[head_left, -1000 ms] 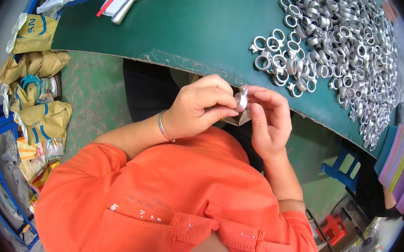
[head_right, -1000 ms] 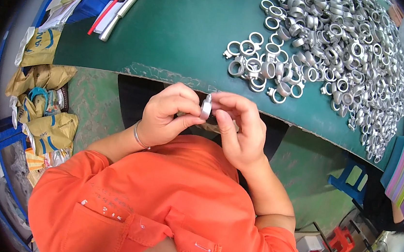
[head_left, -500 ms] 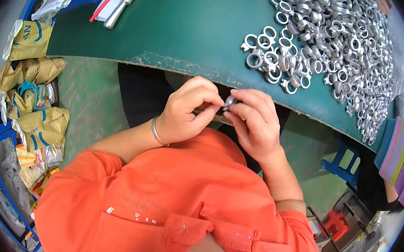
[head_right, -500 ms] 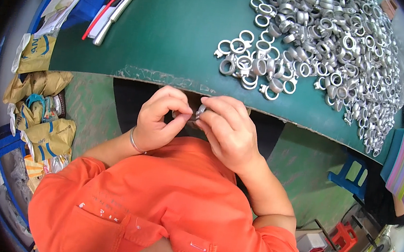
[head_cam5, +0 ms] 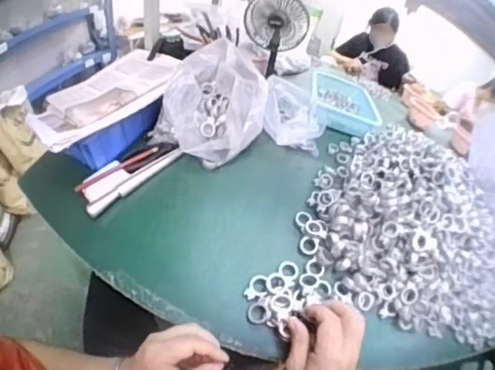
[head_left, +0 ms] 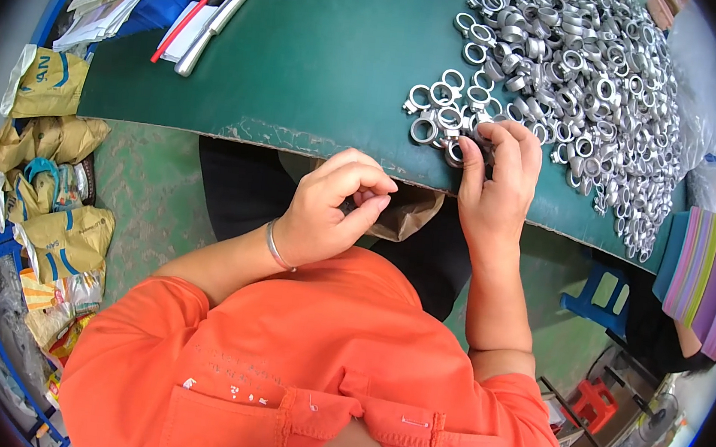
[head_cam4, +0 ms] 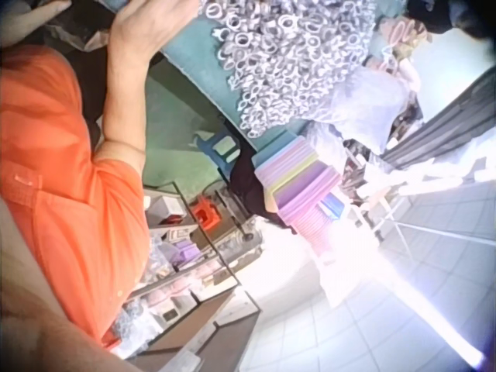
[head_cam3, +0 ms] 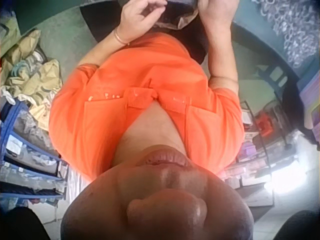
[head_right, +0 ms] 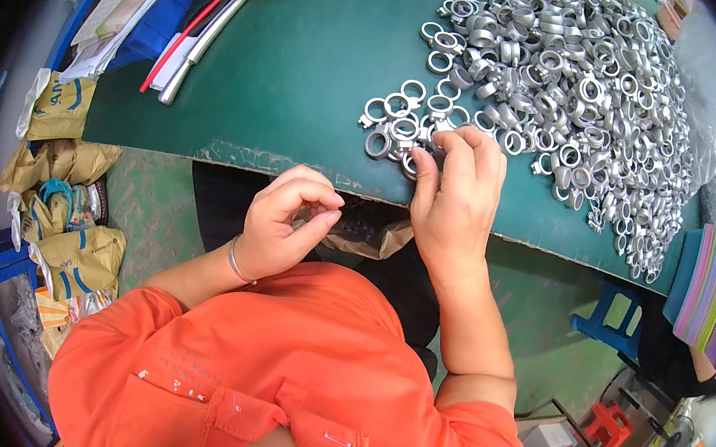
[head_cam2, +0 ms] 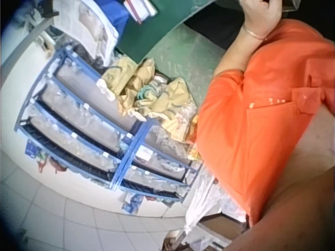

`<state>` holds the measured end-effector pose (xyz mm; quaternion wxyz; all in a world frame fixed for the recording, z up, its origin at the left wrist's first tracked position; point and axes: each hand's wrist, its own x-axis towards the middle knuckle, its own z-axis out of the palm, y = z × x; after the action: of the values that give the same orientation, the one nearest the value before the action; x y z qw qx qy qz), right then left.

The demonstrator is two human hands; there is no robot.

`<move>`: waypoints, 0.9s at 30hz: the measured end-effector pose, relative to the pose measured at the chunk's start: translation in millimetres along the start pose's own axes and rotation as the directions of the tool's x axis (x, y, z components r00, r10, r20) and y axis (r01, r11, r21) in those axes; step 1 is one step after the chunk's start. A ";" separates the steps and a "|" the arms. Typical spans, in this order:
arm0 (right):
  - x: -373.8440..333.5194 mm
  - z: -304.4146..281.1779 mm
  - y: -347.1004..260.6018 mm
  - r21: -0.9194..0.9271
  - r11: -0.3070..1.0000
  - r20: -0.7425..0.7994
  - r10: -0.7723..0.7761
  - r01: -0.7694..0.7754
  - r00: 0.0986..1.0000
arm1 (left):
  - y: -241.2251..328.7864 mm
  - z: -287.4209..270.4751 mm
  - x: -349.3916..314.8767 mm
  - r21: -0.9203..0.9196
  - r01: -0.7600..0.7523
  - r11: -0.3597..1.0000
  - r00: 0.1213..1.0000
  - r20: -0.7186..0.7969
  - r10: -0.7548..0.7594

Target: The person assembles small metal fittings by hand, picking up rings and small cylindrical inserts from a large pile on a table and joining them together one by one.

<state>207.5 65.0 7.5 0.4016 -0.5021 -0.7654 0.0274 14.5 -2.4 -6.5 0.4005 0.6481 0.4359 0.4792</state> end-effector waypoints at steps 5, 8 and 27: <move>1.6 -4.4 6.6 0.066 0.997 0.014 0.046 -0.047 0.999 | 0.1 3.1 9.2 -0.058 0.024 0.998 1.000 0.011 -0.023; 1.0 -7.1 1.2 0.079 0.996 -0.048 -0.033 0.037 0.998 | 1.7 6.2 13.5 -0.180 0.112 0.977 0.994 0.031 -0.108; -34.3 -11.3 -22.8 0.682 0.710 0.312 -0.070 -0.172 0.948 | 4.3 -4.7 5.6 0.087 -0.094 0.992 0.992 0.095 0.085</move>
<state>203.7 22.6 5.1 0.4335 -0.3221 -0.7368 0.4068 11.7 2.1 0.1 0.3678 0.7058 0.4092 0.4462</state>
